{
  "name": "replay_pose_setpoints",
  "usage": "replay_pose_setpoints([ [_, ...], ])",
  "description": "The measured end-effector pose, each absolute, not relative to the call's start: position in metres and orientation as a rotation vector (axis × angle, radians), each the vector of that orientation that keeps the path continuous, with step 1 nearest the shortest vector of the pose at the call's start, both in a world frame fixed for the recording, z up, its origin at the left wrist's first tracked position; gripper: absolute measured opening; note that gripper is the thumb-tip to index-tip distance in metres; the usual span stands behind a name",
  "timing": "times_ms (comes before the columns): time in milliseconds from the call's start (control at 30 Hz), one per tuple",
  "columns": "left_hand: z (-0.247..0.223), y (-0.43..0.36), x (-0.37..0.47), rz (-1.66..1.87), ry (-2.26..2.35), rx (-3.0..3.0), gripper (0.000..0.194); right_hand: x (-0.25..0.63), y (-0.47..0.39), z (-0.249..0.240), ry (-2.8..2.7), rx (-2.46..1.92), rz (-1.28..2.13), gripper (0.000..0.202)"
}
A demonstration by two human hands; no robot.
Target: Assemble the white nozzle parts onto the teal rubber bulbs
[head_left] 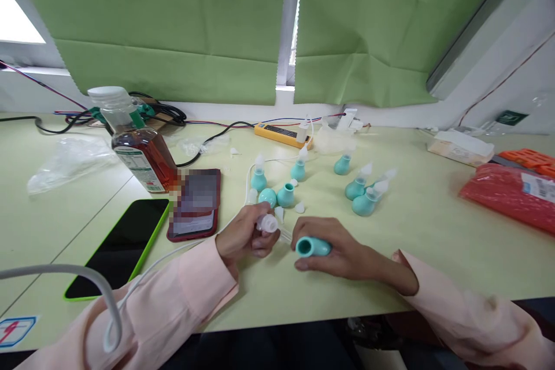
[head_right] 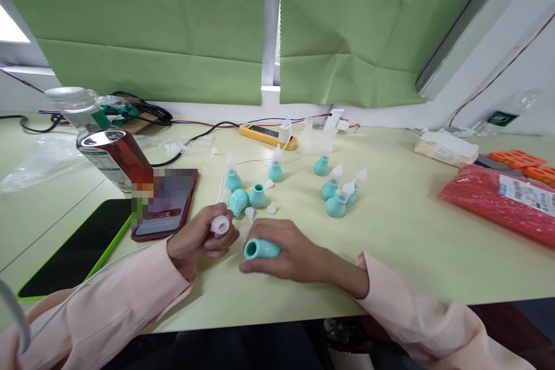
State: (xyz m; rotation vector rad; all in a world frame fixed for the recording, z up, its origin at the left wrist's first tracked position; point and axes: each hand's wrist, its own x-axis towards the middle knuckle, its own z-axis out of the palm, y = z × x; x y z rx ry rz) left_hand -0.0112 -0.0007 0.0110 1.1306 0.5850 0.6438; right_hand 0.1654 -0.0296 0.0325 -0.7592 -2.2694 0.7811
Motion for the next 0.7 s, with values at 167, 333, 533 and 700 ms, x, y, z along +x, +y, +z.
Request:
replay_pose_setpoints([
  [167,0.013,-0.007,-0.013,0.821,0.800,1.702,0.019,0.188,-0.004,0.042,-1.935,-1.014,0.519,0.021],
  [333,-0.001,-0.016,-0.009,0.785,0.657,2.345,0.016,0.201,0.027,0.023,-1.939,-1.351,0.376,0.031],
  [533,-0.016,-0.010,-0.007,0.684,0.704,3.007,0.019,0.201,0.042,-0.002,-1.972,-1.428,0.511,0.032],
  [700,-0.013,-0.005,-0.008,0.565,1.005,3.048,0.022,0.213,0.027,0.025,-1.989,-1.495,0.182,0.047],
])
